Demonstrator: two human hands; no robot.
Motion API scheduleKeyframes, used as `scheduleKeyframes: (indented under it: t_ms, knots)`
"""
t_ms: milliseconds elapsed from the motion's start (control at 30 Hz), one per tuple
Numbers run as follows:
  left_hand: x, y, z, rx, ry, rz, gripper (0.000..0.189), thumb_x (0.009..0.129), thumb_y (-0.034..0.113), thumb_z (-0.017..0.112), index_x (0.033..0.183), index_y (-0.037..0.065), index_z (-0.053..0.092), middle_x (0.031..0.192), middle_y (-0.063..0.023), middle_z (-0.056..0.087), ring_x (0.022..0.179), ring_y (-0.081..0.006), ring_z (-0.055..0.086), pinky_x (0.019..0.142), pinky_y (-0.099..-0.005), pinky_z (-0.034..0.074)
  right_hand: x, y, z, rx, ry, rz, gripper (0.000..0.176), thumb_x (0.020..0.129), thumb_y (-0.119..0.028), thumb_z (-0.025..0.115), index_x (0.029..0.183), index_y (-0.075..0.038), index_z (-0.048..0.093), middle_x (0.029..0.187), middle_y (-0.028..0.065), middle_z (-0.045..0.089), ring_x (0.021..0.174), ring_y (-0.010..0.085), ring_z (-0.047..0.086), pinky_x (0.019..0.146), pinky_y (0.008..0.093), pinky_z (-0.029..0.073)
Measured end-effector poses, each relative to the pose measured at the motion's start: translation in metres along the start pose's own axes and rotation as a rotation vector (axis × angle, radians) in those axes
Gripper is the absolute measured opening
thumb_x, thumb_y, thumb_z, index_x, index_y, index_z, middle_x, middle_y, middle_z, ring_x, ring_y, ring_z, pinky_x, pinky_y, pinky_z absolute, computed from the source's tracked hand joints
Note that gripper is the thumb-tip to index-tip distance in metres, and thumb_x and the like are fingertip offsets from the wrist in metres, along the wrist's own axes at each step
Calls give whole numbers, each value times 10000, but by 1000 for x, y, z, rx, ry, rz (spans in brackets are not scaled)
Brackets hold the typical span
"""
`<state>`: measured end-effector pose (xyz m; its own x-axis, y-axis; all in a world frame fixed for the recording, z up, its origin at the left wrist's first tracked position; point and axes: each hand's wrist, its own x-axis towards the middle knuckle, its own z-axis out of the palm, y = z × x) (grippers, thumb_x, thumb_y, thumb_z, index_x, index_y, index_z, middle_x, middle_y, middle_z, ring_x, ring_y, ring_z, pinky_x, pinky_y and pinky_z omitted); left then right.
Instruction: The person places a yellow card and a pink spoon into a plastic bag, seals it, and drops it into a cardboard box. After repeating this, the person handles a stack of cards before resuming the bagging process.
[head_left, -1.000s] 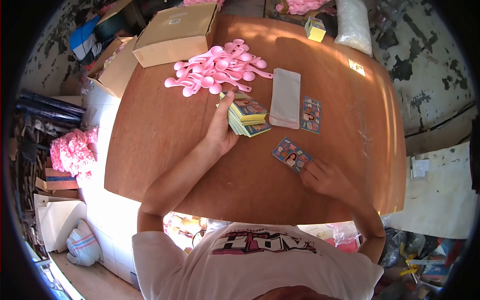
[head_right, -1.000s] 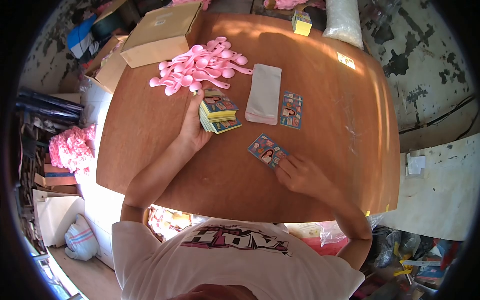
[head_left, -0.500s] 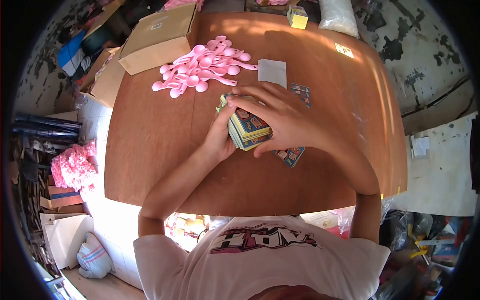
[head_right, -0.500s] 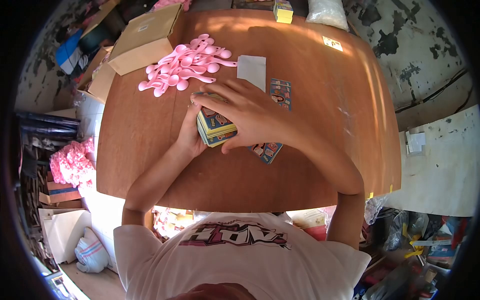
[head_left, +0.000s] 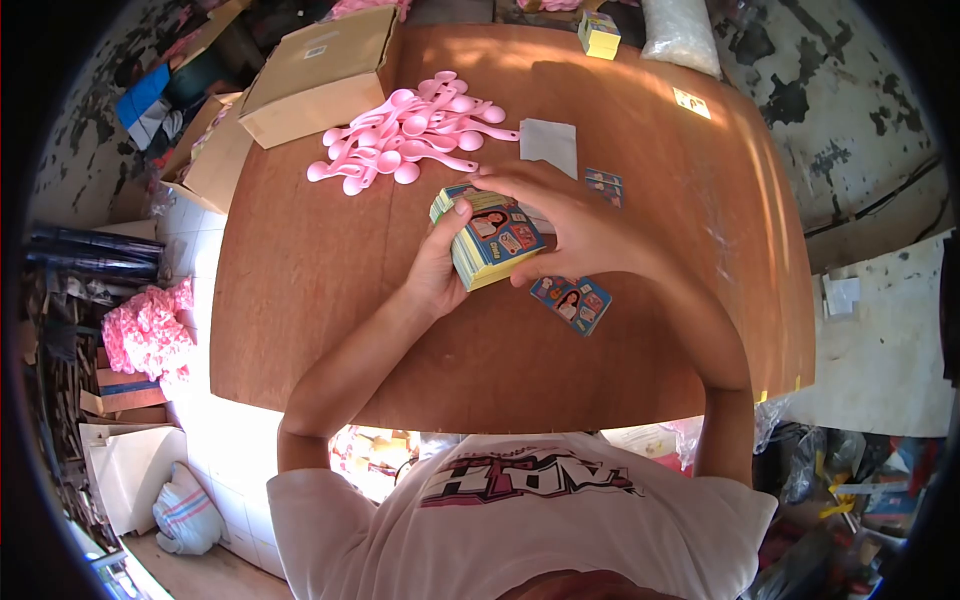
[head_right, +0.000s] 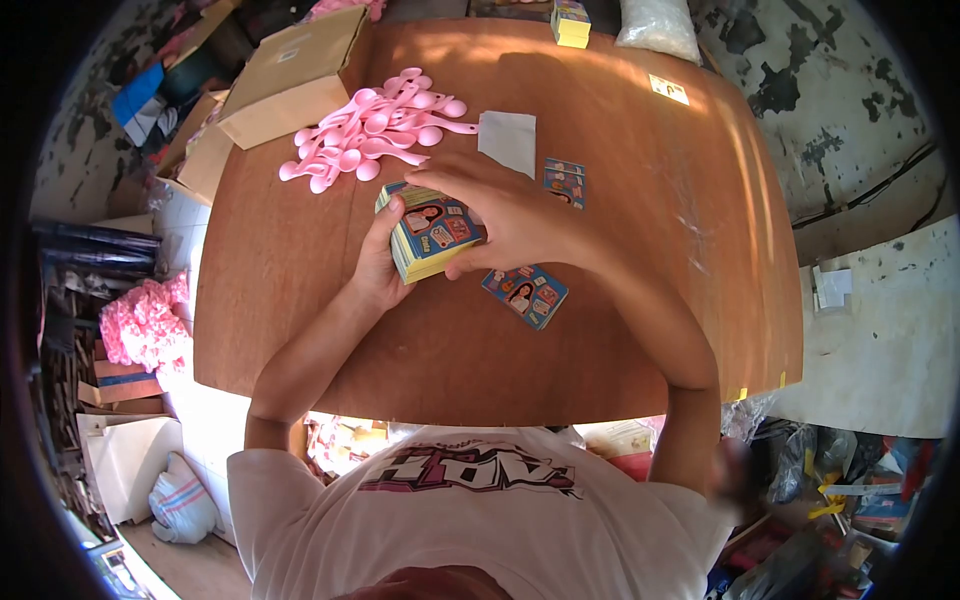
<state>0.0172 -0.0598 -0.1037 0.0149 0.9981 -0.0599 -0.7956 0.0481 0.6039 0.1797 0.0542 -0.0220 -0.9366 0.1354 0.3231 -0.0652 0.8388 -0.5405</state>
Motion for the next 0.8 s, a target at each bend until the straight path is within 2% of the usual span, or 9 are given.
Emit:
scheduleKeyframes:
  t_ms: [100,233,267,300,400,533,600,733,800]
  knots:
    - [1,-2,0,49,39,64,685,909,488,619,1396,69,380,1297,-169,537,1199,-306,568,1011,-465,502,-9,-1,-1,32,-9,12,960,644,-211,887,1453,-80,387,1380,145,481,1278,317,474,1064,424,410]
    - [2,3,-1,25,-27,148,607,923,286,653,1430,134,357,1309,-146,521,1201,-302,561,994,-471,516,-18,1,13,182,108,136,870,713,-312,864,1399,-18,417,1315,178,529,1170,283,574,960,384,498]
    - [3,3,-2,5,-64,150,597,921,193,667,1430,149,357,1294,-134,526,1190,-292,566,977,-462,530,-19,1,18,376,160,349,834,743,-336,846,1380,1,427,1284,183,548,1112,249,606,896,357,526]
    - [3,2,-3,3,-62,151,597,921,193,667,1430,149,357,1294,-134,526,1190,-292,566,977,-462,530,-21,2,22,570,211,565,802,773,-360,829,1360,19,436,1254,188,567,1055,215,638,832,330,555]
    - [4,1,-3,39,-67,172,617,911,175,678,1435,149,353,1283,-132,533,1191,-287,564,980,-457,525,-26,8,36,597,135,564,736,830,-366,782,1340,40,439,1201,192,592,991,170,655,768,295,565]
    - [5,1,-5,31,-18,192,580,898,104,669,1403,148,387,1258,-124,552,1163,-259,577,960,-431,529,-41,1,33,577,92,601,631,884,-264,733,1356,29,435,1205,166,588,989,204,651,807,318,552]
    - [7,0,-7,43,3,223,566,892,73,661,1388,147,400,1247,-121,560,1154,-249,580,954,-421,530,-63,2,34,77,76,591,731,851,-361,736,1356,54,409,1120,236,617,937,294,681,744,377,558]
    - [11,-3,-13,78,88,259,546,856,-10,622,1345,133,427,1214,-115,585,1113,-237,603,947,-411,529,-90,-29,42,-271,1,669,720,809,-330,752,1338,40,431,1129,243,602,908,366,666,732,427,549]
    - [13,-5,-12,82,110,247,549,844,-26,615,1337,130,432,1206,-116,592,1104,-239,610,947,-412,529,-100,-32,52,-469,22,576,705,767,-297,774,1310,21,455,1134,224,595,914,377,649,727,449,544]
